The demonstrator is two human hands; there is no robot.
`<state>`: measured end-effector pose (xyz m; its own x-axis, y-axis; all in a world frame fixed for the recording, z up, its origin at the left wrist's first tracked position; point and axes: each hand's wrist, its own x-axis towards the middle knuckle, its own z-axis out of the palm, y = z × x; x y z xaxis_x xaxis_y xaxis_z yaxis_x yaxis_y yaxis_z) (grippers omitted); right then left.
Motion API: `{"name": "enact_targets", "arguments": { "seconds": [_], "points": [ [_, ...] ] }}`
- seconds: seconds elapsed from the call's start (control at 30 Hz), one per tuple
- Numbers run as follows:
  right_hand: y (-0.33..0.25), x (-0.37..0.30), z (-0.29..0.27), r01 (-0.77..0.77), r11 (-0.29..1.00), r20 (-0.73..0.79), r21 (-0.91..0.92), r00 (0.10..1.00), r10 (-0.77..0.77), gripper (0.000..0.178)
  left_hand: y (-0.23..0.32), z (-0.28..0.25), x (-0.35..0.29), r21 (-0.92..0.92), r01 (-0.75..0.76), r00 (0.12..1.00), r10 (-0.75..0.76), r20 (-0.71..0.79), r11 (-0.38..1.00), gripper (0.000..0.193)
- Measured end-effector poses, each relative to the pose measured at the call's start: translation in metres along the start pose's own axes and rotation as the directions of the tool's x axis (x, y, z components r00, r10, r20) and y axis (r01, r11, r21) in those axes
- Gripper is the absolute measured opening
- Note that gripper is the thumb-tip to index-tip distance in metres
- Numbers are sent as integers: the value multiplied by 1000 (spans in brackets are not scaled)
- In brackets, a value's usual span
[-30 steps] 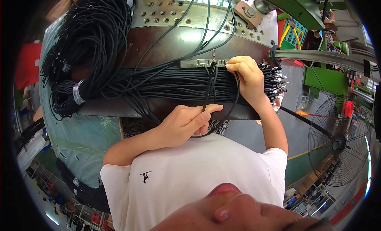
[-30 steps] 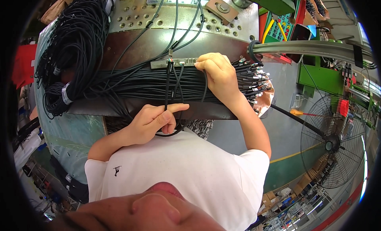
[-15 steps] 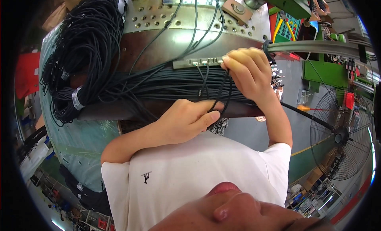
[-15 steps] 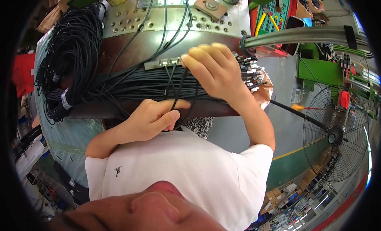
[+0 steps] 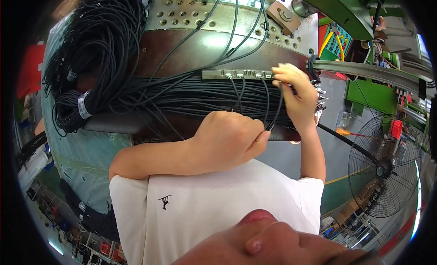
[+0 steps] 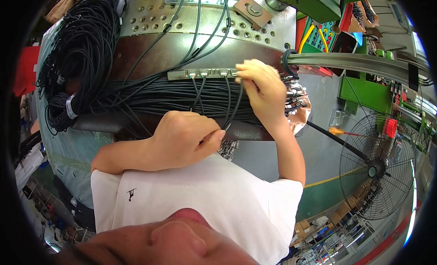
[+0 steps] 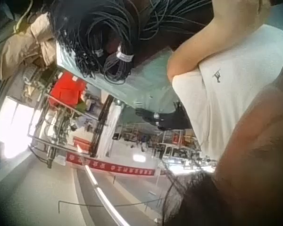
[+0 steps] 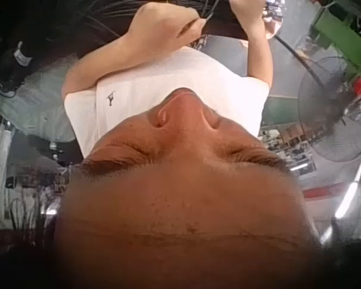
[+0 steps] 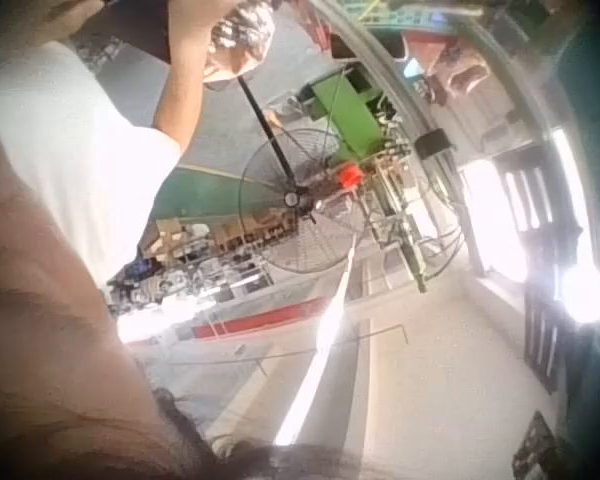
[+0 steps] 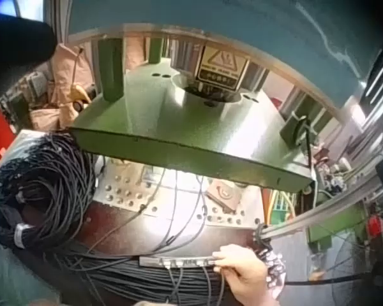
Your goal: Organizing and inserting individual black cables into a metal slot fixture at a workbench.
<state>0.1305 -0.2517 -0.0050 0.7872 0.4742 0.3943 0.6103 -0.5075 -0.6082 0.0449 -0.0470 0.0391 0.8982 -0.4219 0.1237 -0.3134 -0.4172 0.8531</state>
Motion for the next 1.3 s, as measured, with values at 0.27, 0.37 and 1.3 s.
{"name": "enact_targets", "arguments": {
  "seconds": [0.27,0.37,1.3],
  "points": [
    [10,6,3,-141,989,233,43,964,127,15,-39,-69,13,-50,229,973,-231,-25,972,19],
    [12,13,-3,-231,963,341,138,924,173,14,-91,-95,58,16,265,921,-248,-301,964,26],
    [55,88,31,-147,986,25,-76,989,149,29,-53,-125,-31,-947,98,953,-302,2,305,32]
  ]
}}
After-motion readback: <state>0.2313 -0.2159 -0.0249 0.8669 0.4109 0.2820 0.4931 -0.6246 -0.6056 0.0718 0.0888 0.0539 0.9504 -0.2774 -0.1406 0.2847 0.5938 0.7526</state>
